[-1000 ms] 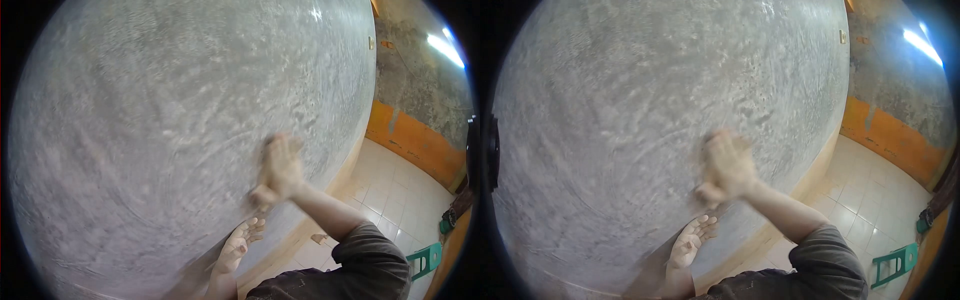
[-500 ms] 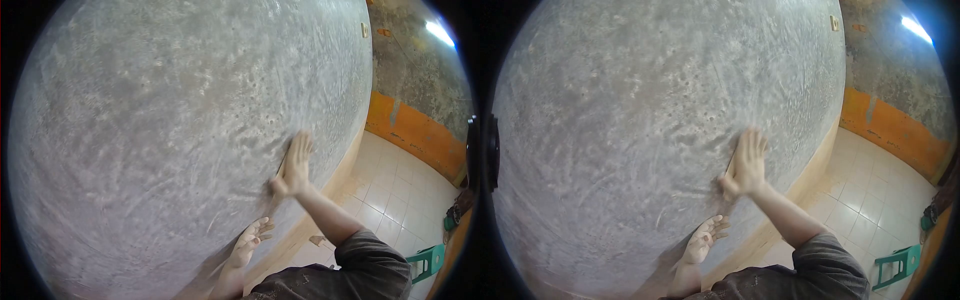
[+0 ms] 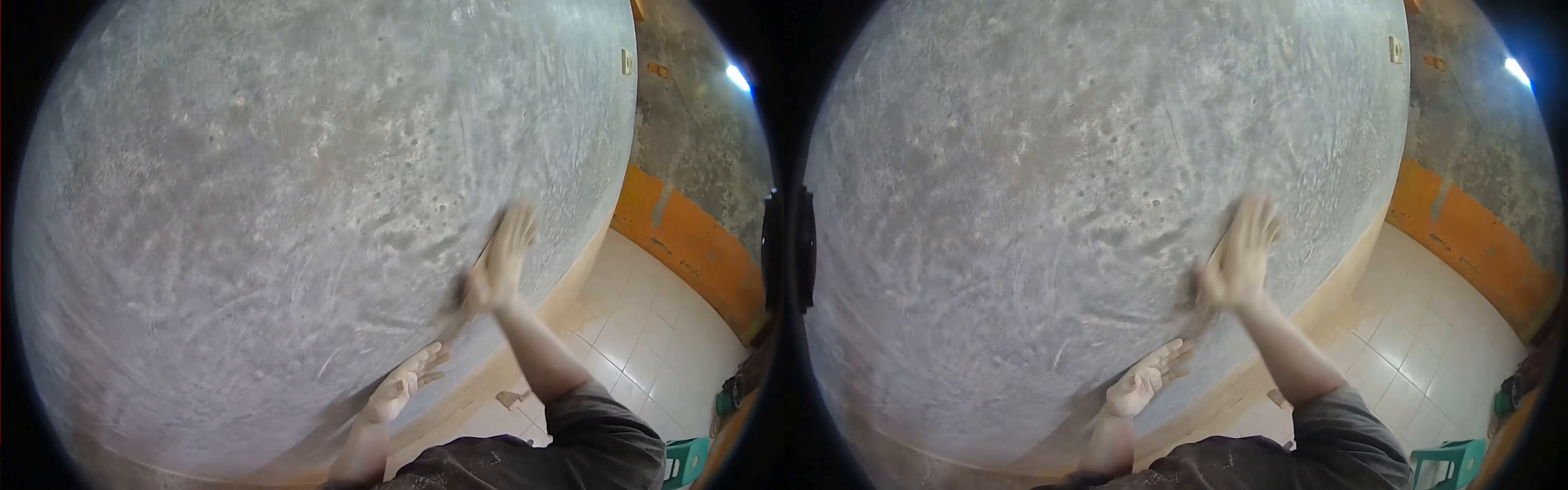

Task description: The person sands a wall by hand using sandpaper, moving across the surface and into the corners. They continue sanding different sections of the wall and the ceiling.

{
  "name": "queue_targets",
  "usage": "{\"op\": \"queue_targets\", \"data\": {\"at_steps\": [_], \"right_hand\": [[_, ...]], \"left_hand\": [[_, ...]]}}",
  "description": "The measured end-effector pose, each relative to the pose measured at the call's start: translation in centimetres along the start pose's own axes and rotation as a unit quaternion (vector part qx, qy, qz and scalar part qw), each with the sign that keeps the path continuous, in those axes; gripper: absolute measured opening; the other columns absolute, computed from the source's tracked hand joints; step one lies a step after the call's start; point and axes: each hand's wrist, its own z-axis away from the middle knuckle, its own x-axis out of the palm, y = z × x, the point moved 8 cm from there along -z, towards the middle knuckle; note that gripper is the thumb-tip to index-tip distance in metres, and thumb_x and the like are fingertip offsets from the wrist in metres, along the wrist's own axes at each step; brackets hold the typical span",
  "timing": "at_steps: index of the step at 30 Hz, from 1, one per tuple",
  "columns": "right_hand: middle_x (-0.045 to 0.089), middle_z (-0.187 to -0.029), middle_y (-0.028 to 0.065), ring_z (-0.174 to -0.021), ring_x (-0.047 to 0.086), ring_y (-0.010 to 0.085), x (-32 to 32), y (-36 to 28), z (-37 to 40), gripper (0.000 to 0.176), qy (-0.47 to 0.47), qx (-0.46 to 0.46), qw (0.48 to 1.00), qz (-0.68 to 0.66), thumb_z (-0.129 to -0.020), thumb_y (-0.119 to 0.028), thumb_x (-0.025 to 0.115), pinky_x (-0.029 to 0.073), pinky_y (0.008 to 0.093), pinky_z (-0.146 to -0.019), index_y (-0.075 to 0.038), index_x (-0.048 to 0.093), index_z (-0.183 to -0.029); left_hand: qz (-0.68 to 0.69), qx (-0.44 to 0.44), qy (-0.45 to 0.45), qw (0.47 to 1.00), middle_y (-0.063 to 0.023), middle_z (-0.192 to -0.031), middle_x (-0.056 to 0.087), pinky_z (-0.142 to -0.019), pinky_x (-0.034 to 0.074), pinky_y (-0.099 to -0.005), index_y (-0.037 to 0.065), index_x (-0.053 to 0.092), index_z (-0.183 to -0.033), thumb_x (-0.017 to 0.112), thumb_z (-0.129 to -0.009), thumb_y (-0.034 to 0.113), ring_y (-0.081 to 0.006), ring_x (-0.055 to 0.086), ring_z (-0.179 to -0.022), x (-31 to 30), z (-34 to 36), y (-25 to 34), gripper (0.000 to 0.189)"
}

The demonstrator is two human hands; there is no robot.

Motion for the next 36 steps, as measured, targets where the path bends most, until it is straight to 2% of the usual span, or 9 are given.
{"op": "queue_targets", "data": {"at_steps": [3,10,13,18,20,26,28,33,36], "right_hand": [[-0.011,-0.159,0.0275,-0.147,-0.017,0.04,-3.2,-0.9,-9.8,0.094,-0.009,0.091,0.995,-0.039,-0.094,-0.052,0.036,-0.015,0.056,-0.115,0.009,-0.009,-0.15],[0.001,-0.161,0.0233,-0.147,-0.016,0.0401,-0.7,-15.4,-3.6,0.095,-0.028,-0.233,0.972,0.001,-0.091,-0.067,0.031,-0.02,0.0578,-0.113,0.009,0.025,-0.148],[0.003,-0.161,0.0245,-0.148,-0.009,0.0453,0.6,-8.2,0.9,0.091,0.045,-0.202,0.977,-0.056,-0.093,-0.06,0.034,-0.014,0.0578,-0.115,0.009,0.018,-0.15],[0.0,-0.162,0.0238,-0.149,-0.009,0.0407,-2.8,-6.5,-8.5,0.083,0.058,0.026,0.993,-0.103,-0.097,-0.052,0.029,-0.017,0.0521,-0.115,0.008,0.009,-0.152],[0.002,-0.162,0.0222,-0.15,-0.006,0.0391,-2.4,-11.4,-10.5,0.086,0.069,-0.07,0.995,-0.011,-0.097,-0.056,0.027,-0.014,0.0552,-0.115,0.006,0.007,-0.153],[0.037,-0.149,0.0283,-0.148,-0.002,0.0453,0.0,-21.1,1.6,0.072,-0.042,-0.354,0.932,-0.074,-0.094,-0.049,0.031,-0.018,0.0605,-0.113,0.011,0.058,-0.122],[0.034,-0.155,0.017,-0.147,0.018,0.0431,0.8,-16.2,3.6,0.064,-0.046,-0.274,0.958,-0.068,-0.093,-0.042,0.035,-0.013,0.0635,-0.113,0.004,0.053,-0.134],[0.015,-0.161,0.0216,-0.148,-0.01,0.0451,-1.9,-17.1,-4.6,0.069,0.071,-0.134,0.979,-0.138,-0.085,-0.018,0.042,-0.017,0.0583,-0.114,0.004,0.029,-0.149],[0.016,-0.16,0.0226,-0.148,-0.011,0.0451,-2.1,-24.0,-8.3,0.07,0.119,-0.193,0.956,-0.184,-0.085,-0.016,0.048,-0.015,0.0603,-0.114,0.002,0.029,-0.15]], "left_hand": [[-0.023,0.004,-0.01,1.0,-0.0227,-0.158,0.021,-0.115,0.021,-0.0484,-0.008,0.015,-0.152,0.055,-0.087,0.06,-0.0328,0.021,-0.147,0.1,0.0,0.7,0.102],[-0.021,0.031,-0.016,0.999,-0.0206,-0.159,0.02,-0.115,0.021,-0.0487,-0.004,0.018,-0.153,0.055,-0.086,0.06,-0.0335,0.02,-0.147,1.1,-0.7,2.5,0.099],[-0.023,0.019,-0.007,1.0,-0.0205,-0.158,0.023,-0.116,0.022,-0.0479,-0.003,0.019,-0.153,0.055,-0.089,0.057,-0.0335,0.021,-0.147,0.2,0.2,1.6,0.095],[-0.103,-0.012,0.057,0.993,-0.0207,-0.154,0.033,-0.115,0.025,-0.046,-0.002,0.026,-0.15,0.056,-0.092,0.056,-0.0328,0.03,-0.143,0.6,1.1,3.2,0.088],[-0.161,-0.006,0.051,0.986,-0.0174,-0.15,0.04,-0.115,0.026,-0.0445,0.0,0.035,-0.146,0.058,-0.093,0.047,-0.0297,0.034,-0.142,1.8,1.3,4.4,0.074],[-0.321,-0.041,0.003,0.946,-0.0169,-0.141,0.052,-0.114,0.03,-0.0443,0.0,0.051,-0.134,0.058,-0.094,0.043,-0.0305,0.042,-0.137,5.5,5.1,8.0,0.059],[-0.34,-0.038,0.054,0.938,-0.0167,-0.138,0.054,-0.112,0.032,-0.0431,0.0,0.053,-0.133,0.062,-0.092,0.039,-0.03,0.044,-0.134,5.5,6.8,8.6,0.057],[-0.352,0.088,0.225,0.904,-0.0187,-0.129,0.059,-0.106,0.04,-0.0425,-0.002,0.056,-0.126,0.067,-0.088,0.025,-0.03,0.053,-0.125,5.3,12.4,12.6,0.048],[-0.434,0.354,0.279,0.78,-0.0234,-0.119,0.062,-0.106,0.04,-0.0471,-0.005,0.058,-0.118,0.065,-0.085,0.022,-0.0339,0.055,-0.122,7.1,14.1,16.6,0.043]]}}
